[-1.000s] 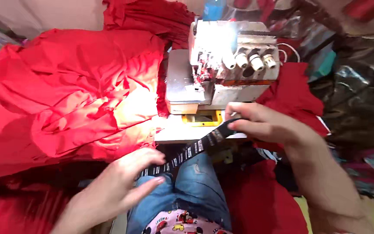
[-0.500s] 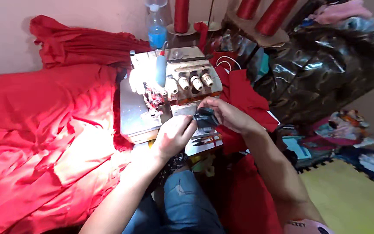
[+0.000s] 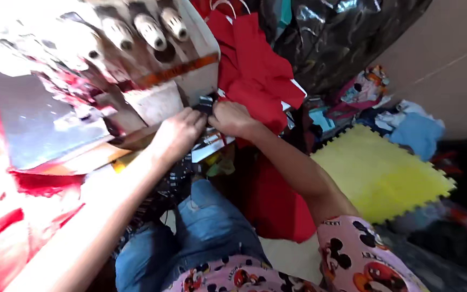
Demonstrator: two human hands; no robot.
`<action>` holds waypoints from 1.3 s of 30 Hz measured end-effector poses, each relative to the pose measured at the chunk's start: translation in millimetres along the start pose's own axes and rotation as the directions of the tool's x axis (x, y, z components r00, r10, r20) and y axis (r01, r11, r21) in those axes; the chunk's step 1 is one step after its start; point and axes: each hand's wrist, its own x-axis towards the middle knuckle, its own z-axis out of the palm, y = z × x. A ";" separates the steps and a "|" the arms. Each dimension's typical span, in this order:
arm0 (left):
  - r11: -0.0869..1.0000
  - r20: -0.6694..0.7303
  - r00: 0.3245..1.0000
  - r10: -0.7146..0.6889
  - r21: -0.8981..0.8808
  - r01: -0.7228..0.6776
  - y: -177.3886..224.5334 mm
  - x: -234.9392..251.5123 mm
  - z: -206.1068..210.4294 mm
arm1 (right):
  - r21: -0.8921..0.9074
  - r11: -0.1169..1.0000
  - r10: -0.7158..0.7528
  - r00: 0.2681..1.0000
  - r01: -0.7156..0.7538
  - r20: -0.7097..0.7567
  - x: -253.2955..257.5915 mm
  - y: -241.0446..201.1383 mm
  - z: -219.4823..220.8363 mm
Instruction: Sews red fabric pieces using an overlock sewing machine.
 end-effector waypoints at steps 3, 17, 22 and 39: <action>0.994 0.026 1.000 -0.016 -0.105 0.019 -4.1 -1.7 -3.1 | -0.071 0.997 0.009 0.999 -0.007 0.032 -3.1 -5.5 -0.5; 0.962 0.095 0.994 0.061 -0.272 -0.033 -15.1 -3.5 -2.8 | 0.403 0.897 -0.160 0.983 0.181 -0.087 17.7 35.8 4.2; 0.984 0.210 0.964 0.166 -0.098 -0.149 -15.5 5.5 -9.9 | 0.495 0.848 -0.173 0.982 0.189 -0.079 16.7 37.6 2.7; 0.994 0.386 0.917 0.097 -0.078 -0.072 -7.0 18.9 -11.6 | 0.165 0.886 -0.363 0.870 0.433 -0.334 -4.5 51.9 9.7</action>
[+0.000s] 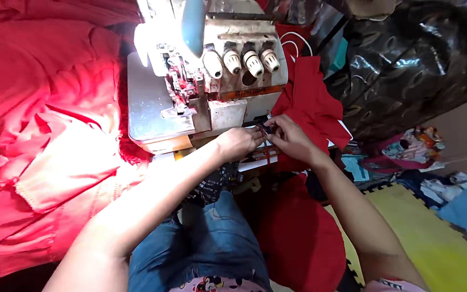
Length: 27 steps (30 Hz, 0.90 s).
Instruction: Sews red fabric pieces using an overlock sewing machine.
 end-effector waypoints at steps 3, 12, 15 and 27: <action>0.999 -0.065 0.998 -0.002 -0.046 -0.001 -2.3 -0.5 -0.6 | -0.053 0.998 -0.032 0.999 0.032 0.012 8.0 4.9 3.9; 0.998 -0.202 0.979 -0.024 0.044 0.033 3.7 0.7 11.2 | -0.231 0.970 0.061 0.995 -0.078 -0.079 23.8 -9.1 15.2; 0.993 -0.116 0.989 -0.093 0.057 0.100 11.7 9.0 0.6 | -0.260 0.958 0.089 0.988 -0.120 -0.126 24.6 -7.3 18.7; 0.994 -0.546 0.830 -0.112 -0.055 0.097 64.2 -67.1 -3.4 | -0.349 0.932 0.017 0.975 -0.095 -0.221 8.1 -11.8 15.7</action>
